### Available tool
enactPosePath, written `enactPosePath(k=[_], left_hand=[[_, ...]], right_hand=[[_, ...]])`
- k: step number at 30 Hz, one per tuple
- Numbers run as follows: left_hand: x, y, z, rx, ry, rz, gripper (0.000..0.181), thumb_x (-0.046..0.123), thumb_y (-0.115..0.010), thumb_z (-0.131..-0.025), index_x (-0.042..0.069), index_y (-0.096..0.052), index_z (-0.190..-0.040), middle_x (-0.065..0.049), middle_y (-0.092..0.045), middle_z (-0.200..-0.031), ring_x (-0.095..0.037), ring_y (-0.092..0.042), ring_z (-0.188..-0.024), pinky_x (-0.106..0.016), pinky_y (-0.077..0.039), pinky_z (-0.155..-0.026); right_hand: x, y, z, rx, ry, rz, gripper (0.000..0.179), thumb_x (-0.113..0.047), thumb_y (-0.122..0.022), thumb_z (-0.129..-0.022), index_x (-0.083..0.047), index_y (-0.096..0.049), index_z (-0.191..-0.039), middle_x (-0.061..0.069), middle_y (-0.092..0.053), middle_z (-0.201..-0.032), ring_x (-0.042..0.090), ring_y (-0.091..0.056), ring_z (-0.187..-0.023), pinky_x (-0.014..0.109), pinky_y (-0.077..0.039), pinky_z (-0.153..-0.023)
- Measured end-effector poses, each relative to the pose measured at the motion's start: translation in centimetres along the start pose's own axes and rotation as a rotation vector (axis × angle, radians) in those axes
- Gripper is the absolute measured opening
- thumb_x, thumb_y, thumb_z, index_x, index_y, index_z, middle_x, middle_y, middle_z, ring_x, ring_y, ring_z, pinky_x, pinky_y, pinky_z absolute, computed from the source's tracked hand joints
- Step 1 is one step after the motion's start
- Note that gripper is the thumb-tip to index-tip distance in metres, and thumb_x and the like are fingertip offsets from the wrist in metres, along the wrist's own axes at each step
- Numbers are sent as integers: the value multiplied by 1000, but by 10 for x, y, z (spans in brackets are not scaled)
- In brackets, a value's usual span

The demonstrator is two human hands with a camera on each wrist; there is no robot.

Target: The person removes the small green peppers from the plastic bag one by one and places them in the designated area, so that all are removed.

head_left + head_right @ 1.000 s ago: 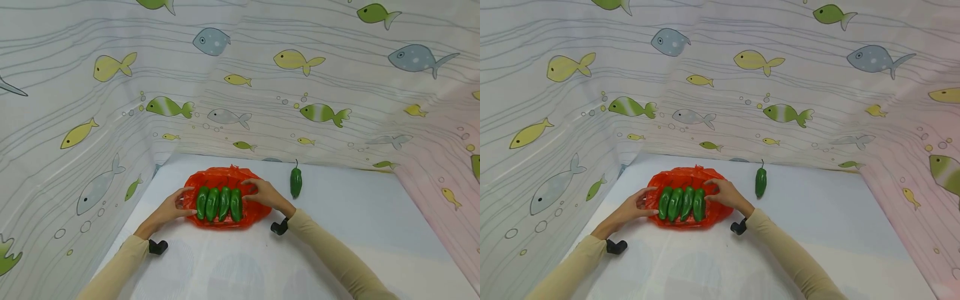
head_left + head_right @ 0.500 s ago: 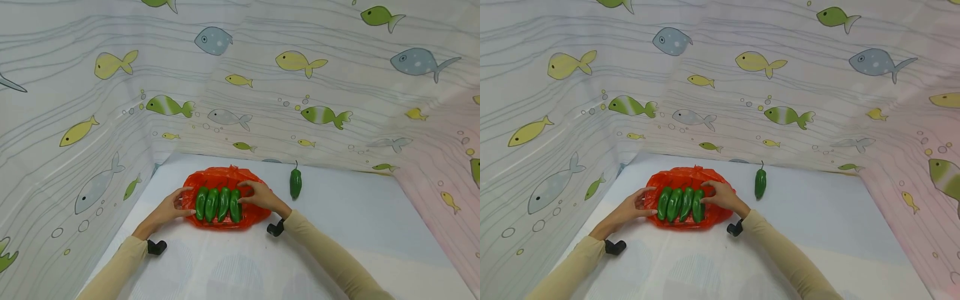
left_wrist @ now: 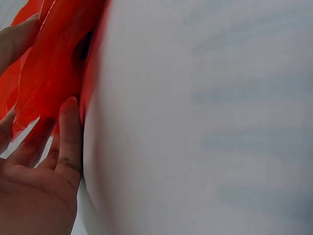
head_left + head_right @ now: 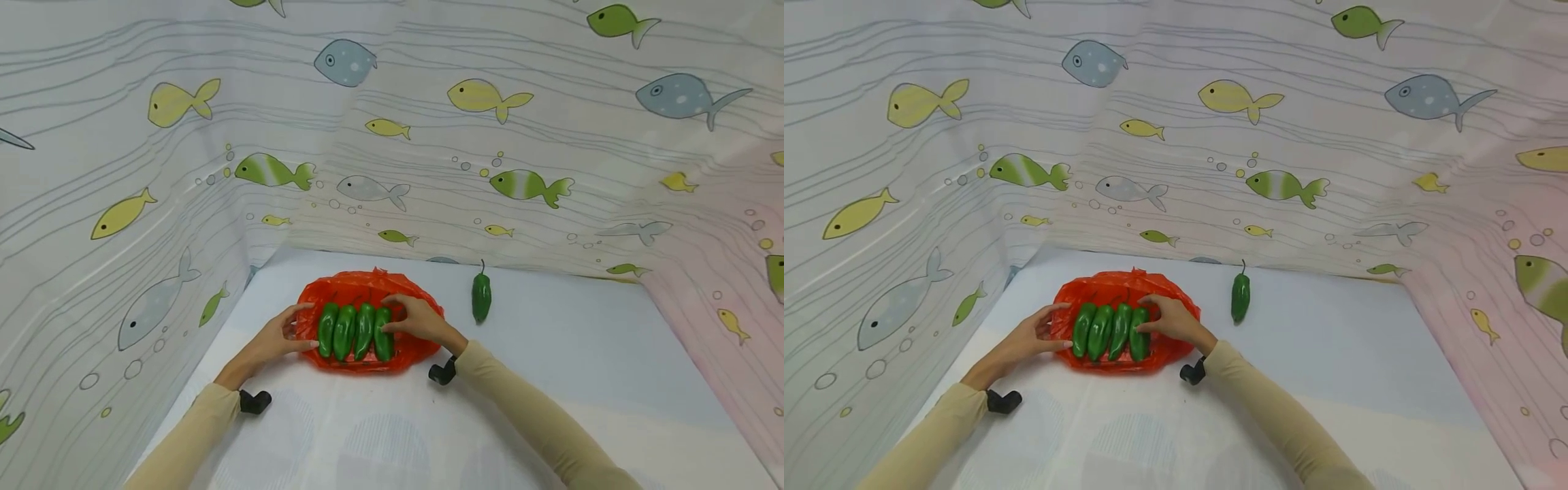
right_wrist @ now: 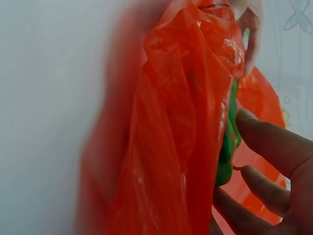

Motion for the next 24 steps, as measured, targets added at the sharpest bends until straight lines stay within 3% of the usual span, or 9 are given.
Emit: enactPosePath(k=[4, 15, 24], left_hand=[[2, 0, 2, 2, 4, -6, 83, 27, -88, -84, 22, -43, -153, -15, -48, -149, -35, -57, -119, -41, -48, -95], [-1, -3, 4, -3, 27, 12, 83, 26, -87, -85, 22, -42, -154, -15, -46, -151, -35, -55, -121, -40, -47, -96], [1, -2, 2, -3, 28, 3, 84, 27, -88, -84, 22, -42, -154, -15, -47, -150, -34, -56, -119, -40, -47, -95]], right_hand=[[-1, -4, -2, -12, -9, -3, 61, -32, -83, -89, -12, -58, -142, 8, -63, -136, 27, -56, -127, 46, -48, -104], [-1, -11, -2, -30, -65, -5, 59, -31, -84, -88, -16, -60, -140, 5, -63, -129, 24, -56, -117, 39, -55, -93], [-3, -6, -2, 37, -73, -29, 55, -28, -84, -88, -16, -63, -138, 5, -63, -128, 23, -57, -109, 37, -56, -87]])
Point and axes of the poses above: each hand's wrist, its own z-axis away from the middle knuckle, its own y-axis out of the back of the hand, x = y × z, the point moved 7 cm from there along -z, towards the middle knuckle
